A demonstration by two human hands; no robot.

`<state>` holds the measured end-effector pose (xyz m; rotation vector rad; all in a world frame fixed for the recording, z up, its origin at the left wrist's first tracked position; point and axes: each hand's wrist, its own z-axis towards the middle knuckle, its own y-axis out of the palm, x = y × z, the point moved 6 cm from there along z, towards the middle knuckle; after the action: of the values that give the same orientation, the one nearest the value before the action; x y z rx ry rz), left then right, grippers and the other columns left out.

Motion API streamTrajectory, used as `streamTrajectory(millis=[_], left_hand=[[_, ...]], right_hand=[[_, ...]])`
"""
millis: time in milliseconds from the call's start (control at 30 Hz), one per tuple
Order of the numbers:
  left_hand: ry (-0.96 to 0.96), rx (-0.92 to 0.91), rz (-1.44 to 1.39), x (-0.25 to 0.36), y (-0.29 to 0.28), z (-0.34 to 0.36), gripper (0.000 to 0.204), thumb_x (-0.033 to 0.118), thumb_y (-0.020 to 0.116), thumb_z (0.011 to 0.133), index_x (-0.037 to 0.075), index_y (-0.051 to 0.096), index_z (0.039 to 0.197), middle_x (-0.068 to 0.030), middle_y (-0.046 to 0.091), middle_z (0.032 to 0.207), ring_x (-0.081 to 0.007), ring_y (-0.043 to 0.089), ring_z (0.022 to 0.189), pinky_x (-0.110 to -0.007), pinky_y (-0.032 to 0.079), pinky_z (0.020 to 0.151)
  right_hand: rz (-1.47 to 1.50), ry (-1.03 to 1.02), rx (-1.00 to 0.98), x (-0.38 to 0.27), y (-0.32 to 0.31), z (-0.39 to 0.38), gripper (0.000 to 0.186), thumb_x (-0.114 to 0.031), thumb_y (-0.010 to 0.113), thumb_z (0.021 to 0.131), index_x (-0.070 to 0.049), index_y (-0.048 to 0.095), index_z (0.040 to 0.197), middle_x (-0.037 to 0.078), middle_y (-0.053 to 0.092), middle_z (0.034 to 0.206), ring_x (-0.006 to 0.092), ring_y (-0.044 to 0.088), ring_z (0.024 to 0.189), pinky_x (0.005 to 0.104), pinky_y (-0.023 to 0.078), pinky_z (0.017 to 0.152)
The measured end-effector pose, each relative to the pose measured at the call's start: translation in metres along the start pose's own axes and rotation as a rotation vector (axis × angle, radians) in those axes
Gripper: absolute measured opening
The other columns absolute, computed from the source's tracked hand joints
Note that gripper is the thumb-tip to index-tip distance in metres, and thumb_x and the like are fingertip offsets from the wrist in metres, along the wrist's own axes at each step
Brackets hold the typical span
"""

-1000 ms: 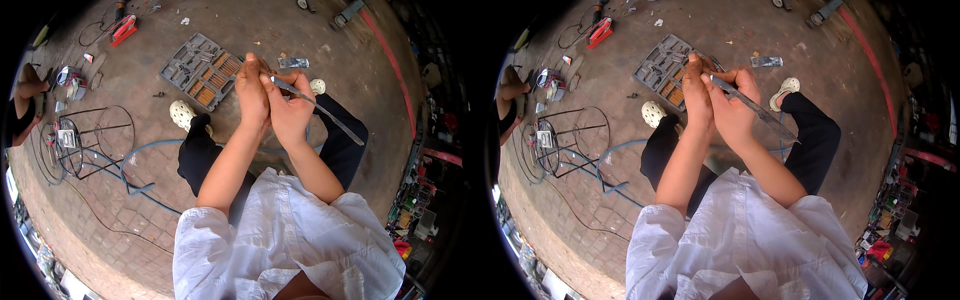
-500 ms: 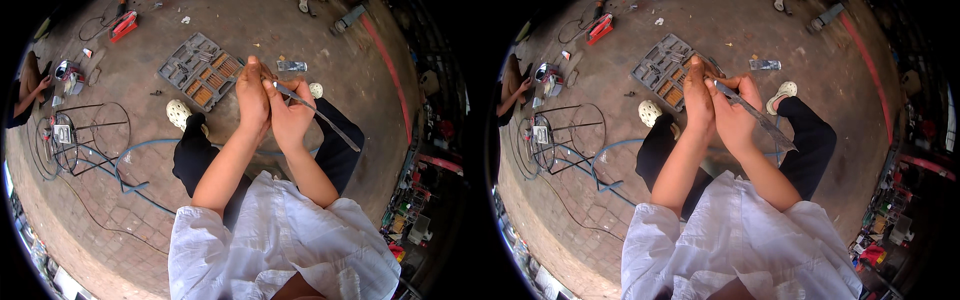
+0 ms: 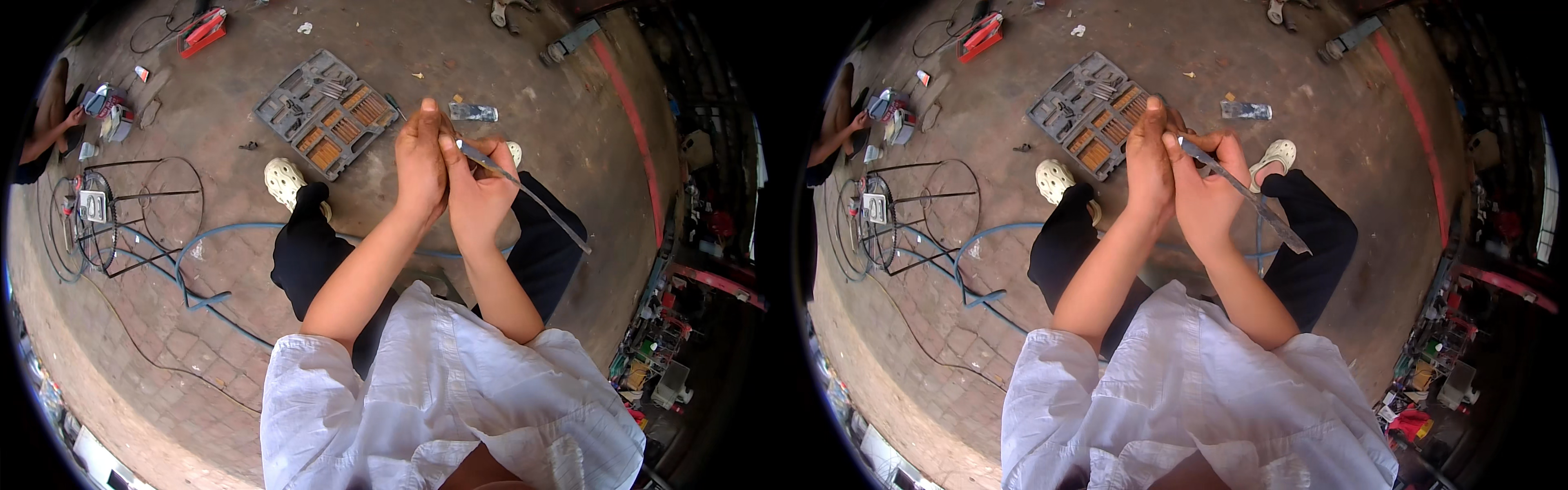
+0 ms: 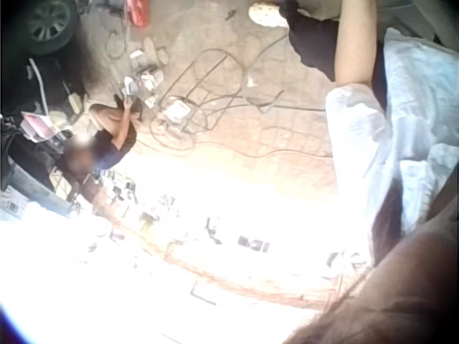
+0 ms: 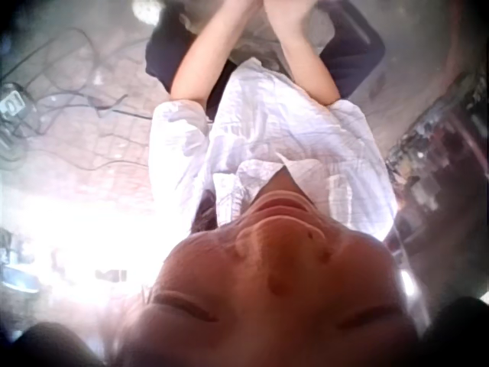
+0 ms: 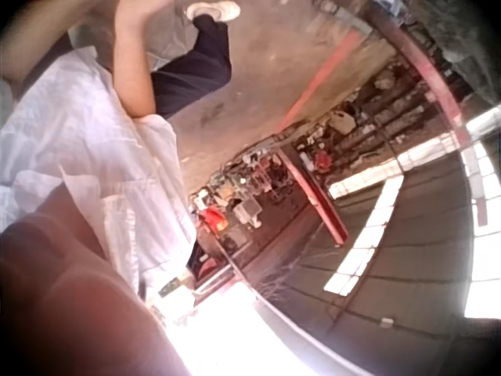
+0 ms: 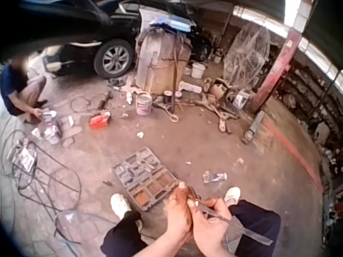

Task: The person uses a file to sharpen a metal strip by hand, holding the strip firmly against their leg.

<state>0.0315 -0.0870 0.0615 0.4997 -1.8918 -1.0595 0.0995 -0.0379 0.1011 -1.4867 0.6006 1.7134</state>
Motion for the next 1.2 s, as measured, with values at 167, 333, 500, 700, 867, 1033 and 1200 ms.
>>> streamTrajectory(millis=[167, 333, 500, 700, 867, 1033, 1200], left_hand=[[0.039, 0.033, 0.016, -0.001, -0.004, 0.006, 0.041, 0.033, 0.043, 0.099, 0.007, 0.044, 0.068, 0.0, 0.043, 0.062, -0.0073, 0.038, 0.055, -0.024, 0.036, 0.051], [0.057, 0.027, 0.046, 0.009, -0.004, 0.004, 0.042, 0.035, 0.044, 0.098, 0.007, 0.044, 0.068, -0.0003, 0.043, 0.06, -0.0075, 0.038, 0.054, -0.025, 0.036, 0.05], [0.054, 0.002, 0.039, -0.004, -0.007, 0.002, 0.043, 0.039, 0.046, 0.097, 0.008, 0.043, 0.067, -0.0004, 0.043, 0.061, -0.0093, 0.039, 0.056, -0.026, 0.037, 0.054], [0.06, 0.058, 0.034, -0.001, -0.006, 0.004, 0.043, 0.037, 0.047, 0.097, 0.007, 0.045, 0.067, -0.0007, 0.045, 0.062, -0.0084, 0.04, 0.056, -0.025, 0.037, 0.052], [0.012, 0.004, -0.029, -0.004, -0.01, 0.003, 0.041, 0.036, 0.046, 0.098, 0.007, 0.045, 0.068, 0.0001, 0.044, 0.062, -0.0076, 0.039, 0.058, -0.024, 0.037, 0.054], [-0.008, 0.011, -0.021, -0.009, -0.006, 0.004, 0.04, 0.034, 0.046, 0.098, 0.008, 0.043, 0.068, 0.0014, 0.041, 0.062, -0.0068, 0.038, 0.056, -0.023, 0.036, 0.052], [-0.01, 0.026, -0.055, -0.007, -0.003, 0.003, 0.037, 0.034, 0.046, 0.098, 0.008, 0.044, 0.072, 0.0023, 0.041, 0.063, -0.0054, 0.038, 0.057, -0.022, 0.036, 0.052]], right_hand=[[-0.062, -0.013, -0.005, 0.004, -0.008, -0.008, 0.023, -0.008, 0.074, 0.078, -0.001, 0.052, 0.075, 0.001, 0.055, 0.075, 0.0065, 0.05, 0.07, 0.0209, 0.041, 0.064], [-0.008, -0.059, -0.051, 0.003, 0.004, 0.004, 0.024, -0.007, 0.074, 0.079, -0.003, 0.05, 0.076, 0.0, 0.056, 0.074, 0.0052, 0.05, 0.071, 0.0204, 0.042, 0.066], [-0.001, -0.011, 0.005, 0.007, -0.006, -0.008, 0.024, -0.006, 0.074, 0.077, -0.002, 0.051, 0.075, 0.001, 0.051, 0.075, 0.0068, 0.047, 0.069, 0.0214, 0.04, 0.063], [-0.145, -0.107, -0.015, 0.0, -0.008, -0.011, 0.023, -0.006, 0.074, 0.078, -0.002, 0.052, 0.075, 0.0, 0.049, 0.074, 0.0068, 0.046, 0.069, 0.0211, 0.039, 0.064], [-0.21, -0.18, -0.087, -0.011, 0.007, 0.003, 0.022, -0.004, 0.073, 0.078, -0.002, 0.052, 0.076, -0.003, 0.048, 0.072, 0.0042, 0.043, 0.067, 0.0186, 0.036, 0.06], [-0.201, -0.185, -0.074, -0.007, -0.003, 0.001, 0.021, -0.005, 0.073, 0.079, -0.004, 0.052, 0.075, -0.003, 0.053, 0.073, 0.0033, 0.045, 0.067, 0.0181, 0.037, 0.06], [-0.068, -0.083, -0.058, 0.001, -0.004, -0.003, 0.021, -0.005, 0.075, 0.077, -0.002, 0.054, 0.075, -0.001, 0.051, 0.072, 0.0051, 0.047, 0.067, 0.0194, 0.039, 0.062]])
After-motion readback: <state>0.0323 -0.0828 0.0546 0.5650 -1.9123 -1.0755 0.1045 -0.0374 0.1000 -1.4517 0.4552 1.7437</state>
